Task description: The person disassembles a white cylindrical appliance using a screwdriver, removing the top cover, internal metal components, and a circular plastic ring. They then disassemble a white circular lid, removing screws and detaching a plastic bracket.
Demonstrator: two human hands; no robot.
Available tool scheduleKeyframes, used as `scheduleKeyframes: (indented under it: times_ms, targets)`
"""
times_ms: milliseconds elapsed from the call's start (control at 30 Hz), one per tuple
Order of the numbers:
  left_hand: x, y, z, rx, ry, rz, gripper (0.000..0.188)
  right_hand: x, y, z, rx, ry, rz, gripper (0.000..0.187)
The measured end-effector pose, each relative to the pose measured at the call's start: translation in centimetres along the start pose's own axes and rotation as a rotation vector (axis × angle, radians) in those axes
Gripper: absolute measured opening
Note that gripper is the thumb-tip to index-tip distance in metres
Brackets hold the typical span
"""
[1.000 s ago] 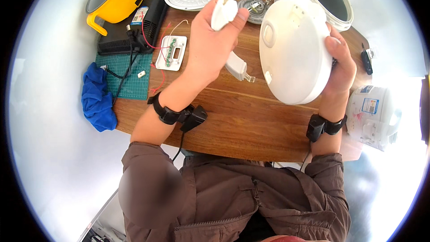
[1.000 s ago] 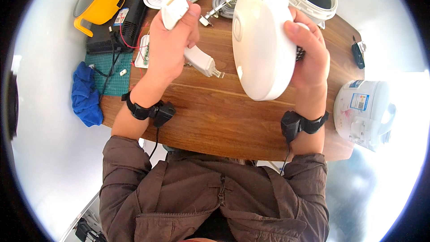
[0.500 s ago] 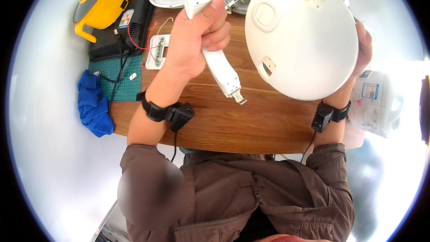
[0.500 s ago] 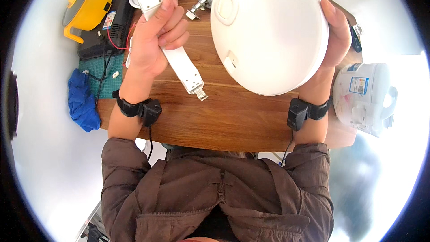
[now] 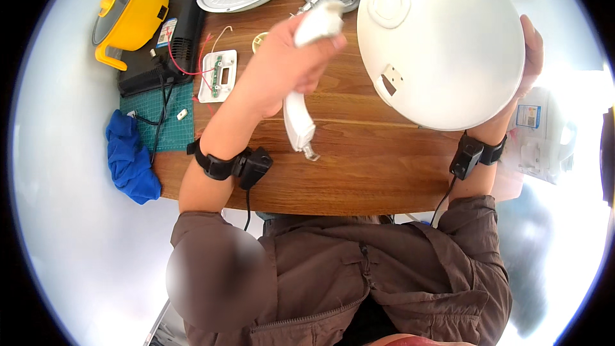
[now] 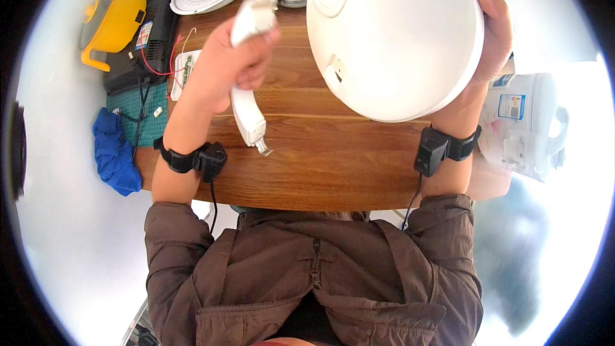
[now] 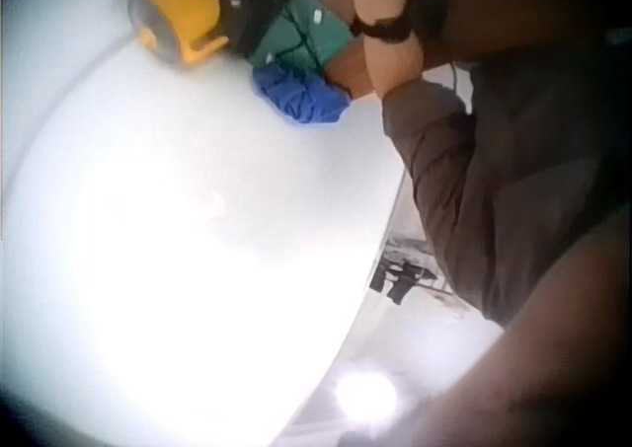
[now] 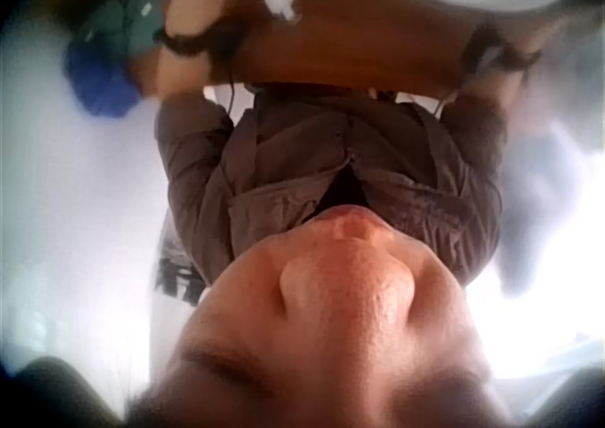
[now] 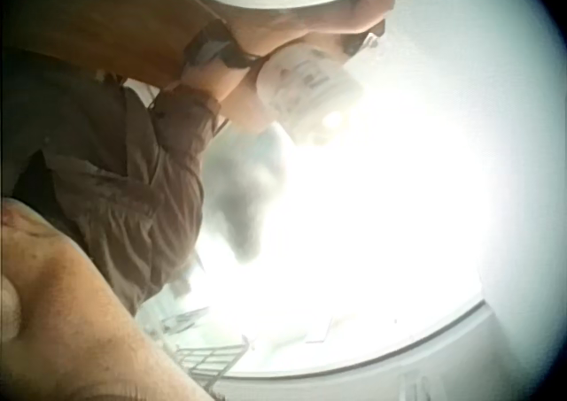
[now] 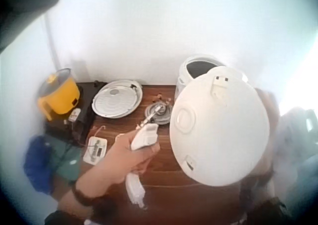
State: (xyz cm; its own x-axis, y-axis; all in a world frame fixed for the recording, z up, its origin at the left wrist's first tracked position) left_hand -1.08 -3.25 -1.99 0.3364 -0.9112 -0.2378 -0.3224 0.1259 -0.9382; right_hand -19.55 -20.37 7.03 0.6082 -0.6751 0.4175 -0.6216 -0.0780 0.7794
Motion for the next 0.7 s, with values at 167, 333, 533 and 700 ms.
scheduleKeyframes:
  times_ms: [167,333,533,700]
  targets:
    - [-0.9,0.7,-3.7,0.678,0.169,-0.169,0.026,-0.6,3.8,0.7,-0.593,0.049,0.351,0.037]
    - [-2.6,1.7,-5.6,0.934,0.306,-0.231,0.032,-0.4,1.6,3.1,-0.136,-0.22,0.052,0.038]
    - [-3.3,3.9,-6.7,1.15,0.385,-0.336,0.036,-0.2,2.7,4.3,-0.308,-0.115,0.226,0.035]
    - [-3.5,5.3,-7.3,1.26,0.376,-0.543,0.034,-0.8,3.8,3.3,-0.787,-0.23,0.451,0.033]
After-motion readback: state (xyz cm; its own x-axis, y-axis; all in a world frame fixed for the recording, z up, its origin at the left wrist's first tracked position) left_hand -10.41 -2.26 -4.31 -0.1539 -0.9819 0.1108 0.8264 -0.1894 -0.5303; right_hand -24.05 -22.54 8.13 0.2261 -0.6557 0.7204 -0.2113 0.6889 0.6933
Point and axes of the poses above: each hand's wrist, its own x-axis towards the middle knuckle, its own z-axis out of the back of the hand, y = z × x, the point moved 9 cm from there along x, towards the middle knuckle, and after that the axes turned 7 degrees about -y, right-handed, at the moved point
